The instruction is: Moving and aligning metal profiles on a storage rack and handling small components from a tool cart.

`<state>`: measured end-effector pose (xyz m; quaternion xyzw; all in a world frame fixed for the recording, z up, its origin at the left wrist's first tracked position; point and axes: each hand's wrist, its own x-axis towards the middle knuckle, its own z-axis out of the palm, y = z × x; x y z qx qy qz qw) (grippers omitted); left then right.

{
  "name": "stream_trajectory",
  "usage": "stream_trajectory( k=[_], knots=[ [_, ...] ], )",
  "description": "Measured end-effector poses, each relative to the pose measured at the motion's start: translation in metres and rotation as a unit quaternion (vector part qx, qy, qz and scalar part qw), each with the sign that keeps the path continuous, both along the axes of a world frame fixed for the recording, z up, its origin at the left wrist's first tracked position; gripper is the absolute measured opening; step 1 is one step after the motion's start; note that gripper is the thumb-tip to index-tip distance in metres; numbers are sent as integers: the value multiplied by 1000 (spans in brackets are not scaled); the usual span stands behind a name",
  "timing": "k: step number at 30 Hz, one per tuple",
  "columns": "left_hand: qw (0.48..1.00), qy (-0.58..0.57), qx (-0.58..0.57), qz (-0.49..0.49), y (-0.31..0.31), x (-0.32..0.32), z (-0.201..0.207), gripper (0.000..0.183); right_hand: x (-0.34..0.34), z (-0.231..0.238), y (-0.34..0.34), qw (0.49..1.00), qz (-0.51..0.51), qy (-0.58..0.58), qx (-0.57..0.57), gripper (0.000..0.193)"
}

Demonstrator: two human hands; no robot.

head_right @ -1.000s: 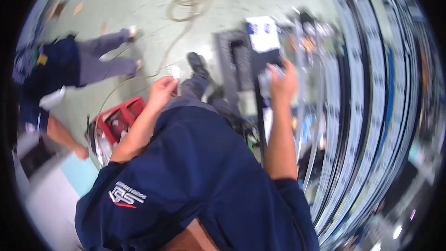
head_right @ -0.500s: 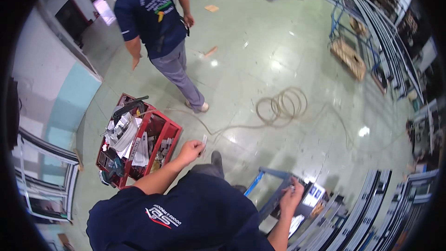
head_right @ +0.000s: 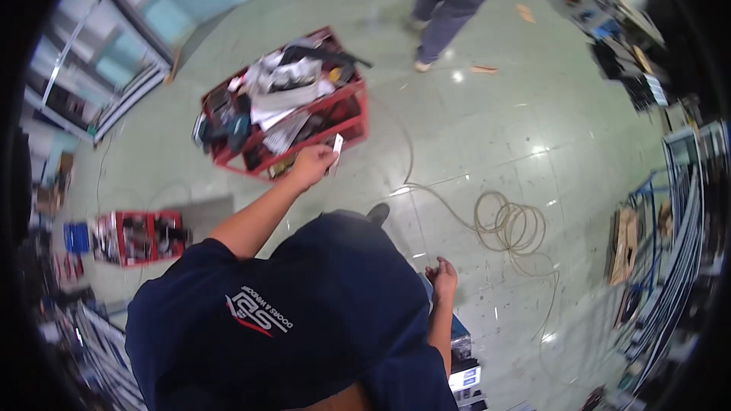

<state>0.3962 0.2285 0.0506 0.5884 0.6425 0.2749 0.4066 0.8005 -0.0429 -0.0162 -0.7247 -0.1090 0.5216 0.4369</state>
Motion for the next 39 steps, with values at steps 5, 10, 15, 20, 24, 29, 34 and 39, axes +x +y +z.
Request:
stream_trajectory(
  k=[5,10,15,20,24,29,34,39],
  knots=[
    [971,-153,-68,169,-43,-60,9,24,-3,-23,13,977,206,-13,-50,34],
    [927,-176,-28,329,-46,-144,0,24,-15,-4,45,966,156,-182,-95,61],
    [900,-194,-2,391,16,-192,4,25,-13,-3,70,915,176,-349,-96,52],
    [913,-101,67,391,86,-274,-32,24,-25,-6,93,863,237,-439,-79,38],
    [891,-105,48,440,121,-349,-73,29,-30,-34,127,867,286,-381,-145,36],
    [905,157,46,393,142,-406,-100,26,-118,45,193,920,262,-193,-217,26],
    [921,261,-34,286,158,-435,-94,25,-125,-2,201,858,377,-291,-191,39],
    [928,268,-46,256,166,-441,-104,24,-140,-39,188,792,374,-462,-139,39]
  ],
)
